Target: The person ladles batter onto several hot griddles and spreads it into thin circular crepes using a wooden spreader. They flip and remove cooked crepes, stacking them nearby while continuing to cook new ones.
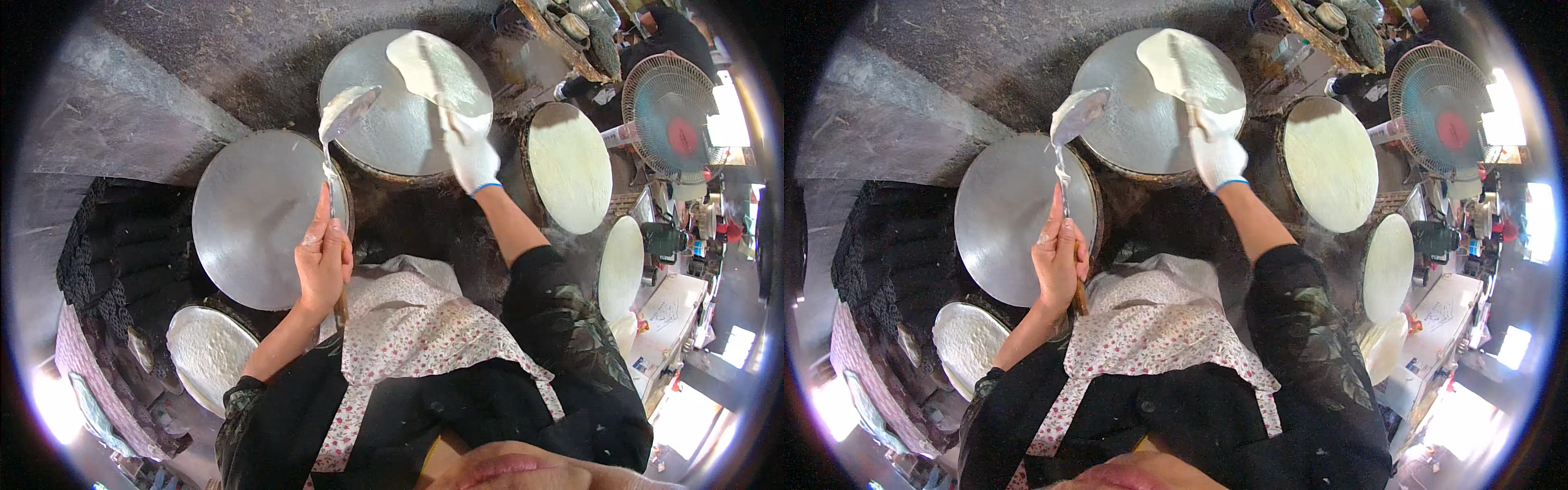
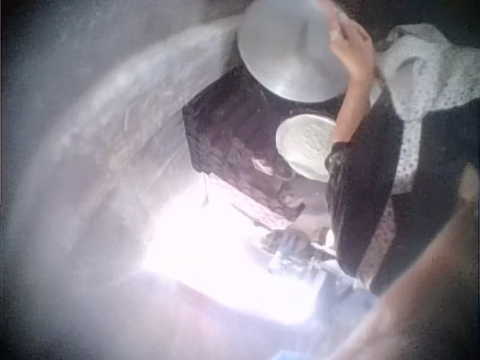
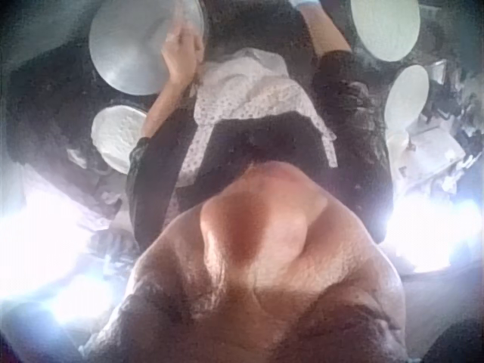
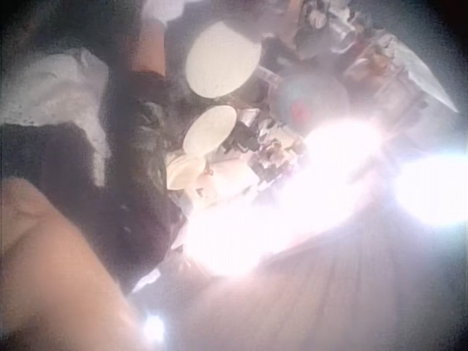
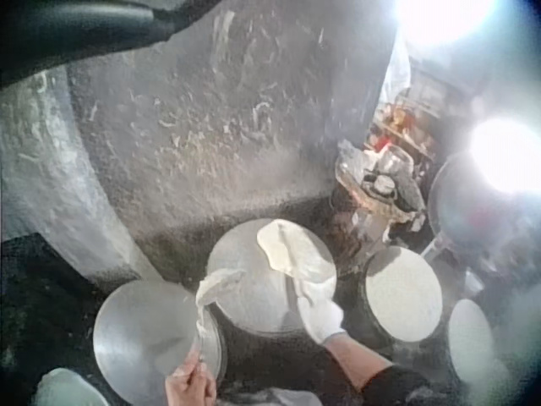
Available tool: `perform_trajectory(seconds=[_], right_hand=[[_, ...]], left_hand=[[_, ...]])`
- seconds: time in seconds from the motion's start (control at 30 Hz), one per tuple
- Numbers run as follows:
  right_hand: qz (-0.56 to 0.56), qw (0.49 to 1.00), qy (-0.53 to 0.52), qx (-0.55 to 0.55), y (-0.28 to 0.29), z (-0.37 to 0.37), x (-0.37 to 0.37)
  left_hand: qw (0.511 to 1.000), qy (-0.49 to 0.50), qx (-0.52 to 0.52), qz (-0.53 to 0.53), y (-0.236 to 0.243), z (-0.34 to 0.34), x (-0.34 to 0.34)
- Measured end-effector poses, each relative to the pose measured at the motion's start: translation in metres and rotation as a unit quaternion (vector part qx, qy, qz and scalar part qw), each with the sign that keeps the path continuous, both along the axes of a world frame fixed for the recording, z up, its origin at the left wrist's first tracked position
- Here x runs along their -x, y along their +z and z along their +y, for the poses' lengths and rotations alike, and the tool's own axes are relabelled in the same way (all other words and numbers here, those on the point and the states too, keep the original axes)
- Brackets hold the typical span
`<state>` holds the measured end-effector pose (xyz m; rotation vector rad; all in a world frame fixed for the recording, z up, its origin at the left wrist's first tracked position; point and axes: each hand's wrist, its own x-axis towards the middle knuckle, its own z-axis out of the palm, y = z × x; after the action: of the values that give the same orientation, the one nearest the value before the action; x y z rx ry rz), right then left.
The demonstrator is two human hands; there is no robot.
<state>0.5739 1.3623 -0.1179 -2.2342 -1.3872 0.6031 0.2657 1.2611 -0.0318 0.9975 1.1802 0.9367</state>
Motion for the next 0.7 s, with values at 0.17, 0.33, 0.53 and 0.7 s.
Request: perform_trajectory(seconds=[0.17,0.33,0.53,0.7], right_hand=[[-0.02,0.995,0.068,-0.075,-0.012,0.002,-0.011],[-0.079,0.992,0.101,-0.016,-0.017,0.007,-0.027],[-0.081,0.978,0.182,-0.063,-0.013,0.018,-0.046],[-0.1,0.978,0.183,-0.005,-0.012,0.023,-0.072]], left_hand=[[0.998,0.008,-0.054,0.04,0.0,-0.006,-0.005],[0.997,0.026,-0.044,0.049,0.003,-0.015,-0.021],[0.993,0.072,-0.068,0.069,0.008,-0.026,-0.047],[0.992,0.109,-0.051,0.028,0.007,-0.039,-0.077]])
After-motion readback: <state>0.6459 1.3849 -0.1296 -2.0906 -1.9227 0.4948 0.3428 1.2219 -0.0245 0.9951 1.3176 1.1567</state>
